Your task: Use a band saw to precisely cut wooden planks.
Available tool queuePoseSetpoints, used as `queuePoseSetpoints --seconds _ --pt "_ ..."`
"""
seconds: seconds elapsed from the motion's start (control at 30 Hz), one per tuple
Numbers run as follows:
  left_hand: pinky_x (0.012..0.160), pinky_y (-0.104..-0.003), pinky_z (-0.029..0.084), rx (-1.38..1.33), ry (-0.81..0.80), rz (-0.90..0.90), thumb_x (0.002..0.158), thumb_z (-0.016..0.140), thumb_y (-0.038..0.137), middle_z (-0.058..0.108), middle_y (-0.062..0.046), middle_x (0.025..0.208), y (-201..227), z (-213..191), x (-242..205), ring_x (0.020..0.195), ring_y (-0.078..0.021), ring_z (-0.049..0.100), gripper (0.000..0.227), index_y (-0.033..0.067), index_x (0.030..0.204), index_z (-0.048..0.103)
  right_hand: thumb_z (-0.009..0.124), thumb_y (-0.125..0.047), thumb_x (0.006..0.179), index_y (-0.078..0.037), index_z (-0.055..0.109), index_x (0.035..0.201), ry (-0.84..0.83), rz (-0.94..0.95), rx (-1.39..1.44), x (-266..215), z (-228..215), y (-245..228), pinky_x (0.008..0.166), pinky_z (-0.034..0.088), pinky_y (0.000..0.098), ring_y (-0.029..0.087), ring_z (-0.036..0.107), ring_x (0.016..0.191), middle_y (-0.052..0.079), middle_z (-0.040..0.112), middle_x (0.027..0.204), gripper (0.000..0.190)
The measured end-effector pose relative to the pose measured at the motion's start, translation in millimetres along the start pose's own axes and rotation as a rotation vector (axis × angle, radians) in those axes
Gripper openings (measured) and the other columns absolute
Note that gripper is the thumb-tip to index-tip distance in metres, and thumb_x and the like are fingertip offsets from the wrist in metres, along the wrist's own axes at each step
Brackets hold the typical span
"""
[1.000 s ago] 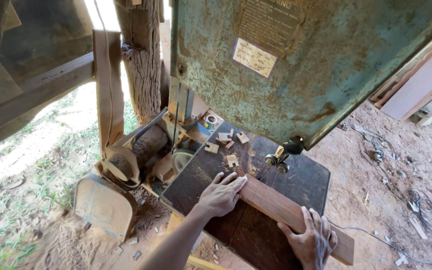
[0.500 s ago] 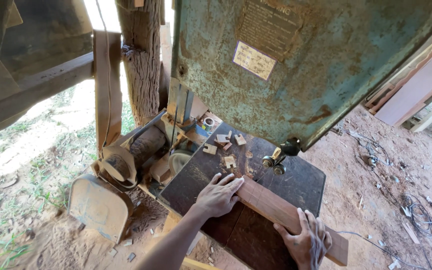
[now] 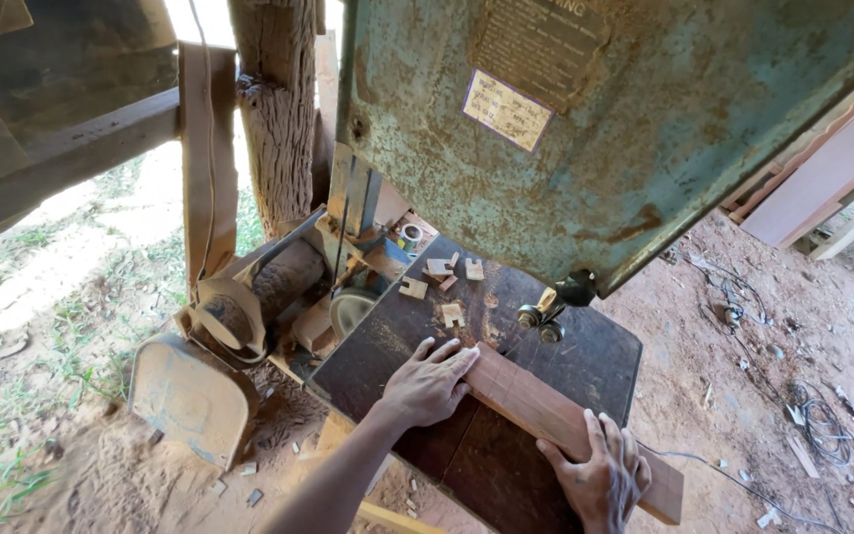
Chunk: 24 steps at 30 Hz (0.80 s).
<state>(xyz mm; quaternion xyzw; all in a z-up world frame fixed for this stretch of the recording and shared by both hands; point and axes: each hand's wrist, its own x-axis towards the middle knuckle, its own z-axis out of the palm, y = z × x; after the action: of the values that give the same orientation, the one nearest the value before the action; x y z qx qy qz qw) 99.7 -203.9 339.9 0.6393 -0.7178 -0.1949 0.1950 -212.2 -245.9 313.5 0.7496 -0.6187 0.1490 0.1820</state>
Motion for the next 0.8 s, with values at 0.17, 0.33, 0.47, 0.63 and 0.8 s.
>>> queuePoseSetpoints --seconds 0.17,0.33,0.47,0.63,0.8 --pt "0.126 -0.044 0.008 -0.004 0.003 -0.002 0.101 0.044 0.035 0.038 -0.003 0.162 -1.9 1.6 0.7 0.154 -0.0190 0.023 0.062 0.0121 0.157 0.034 0.071 -0.083 0.057 -0.029 0.067 0.135 -0.019 0.021 -0.038 1.3 -3.9 -2.7 0.114 0.035 0.0519 0.025 0.051 0.138 -0.004 0.062 0.142 0.095" --pt "0.125 -0.044 0.009 -0.004 0.022 0.014 0.100 0.045 0.034 0.039 -0.004 0.162 -2.9 1.9 1.7 0.154 -0.0194 0.024 0.062 0.0108 0.157 0.034 0.071 -0.083 0.056 -0.029 0.067 0.135 -0.019 0.020 -0.035 2.2 -7.2 -5.3 0.113 0.036 0.0519 0.026 0.052 0.137 -0.003 0.062 0.141 0.096" --pt "0.125 -0.044 0.009 -0.012 0.005 0.005 0.100 0.044 0.034 0.038 -0.003 0.162 -2.5 -0.1 2.2 0.154 -0.0191 0.024 0.062 0.0111 0.156 0.034 0.069 -0.082 0.058 -0.027 0.067 0.136 0.012 -0.010 -0.007 0.7 1.6 0.3 0.114 0.036 0.0521 0.026 0.052 0.137 -0.002 0.062 0.141 0.096" --pt "0.125 -0.044 0.006 -0.008 -0.012 -0.005 0.101 0.042 0.034 0.035 -0.003 0.163 -2.8 0.8 5.1 0.154 -0.0191 0.021 0.062 0.0115 0.157 0.032 0.068 -0.085 0.057 -0.027 0.066 0.136 -0.046 -0.002 -0.062 3.8 -0.7 -1.0 0.114 0.035 0.0510 0.025 0.051 0.137 -0.002 0.062 0.141 0.098" --pt "0.126 -0.044 0.007 -0.004 -0.004 -0.005 0.101 0.042 0.034 0.035 -0.003 0.163 -5.6 4.4 4.7 0.154 -0.0187 0.022 0.062 0.0118 0.158 0.031 0.068 -0.085 0.058 -0.027 0.066 0.136 -0.041 -0.002 -0.047 1.9 1.6 0.4 0.115 0.034 0.0505 0.025 0.050 0.138 -0.002 0.062 0.142 0.097"
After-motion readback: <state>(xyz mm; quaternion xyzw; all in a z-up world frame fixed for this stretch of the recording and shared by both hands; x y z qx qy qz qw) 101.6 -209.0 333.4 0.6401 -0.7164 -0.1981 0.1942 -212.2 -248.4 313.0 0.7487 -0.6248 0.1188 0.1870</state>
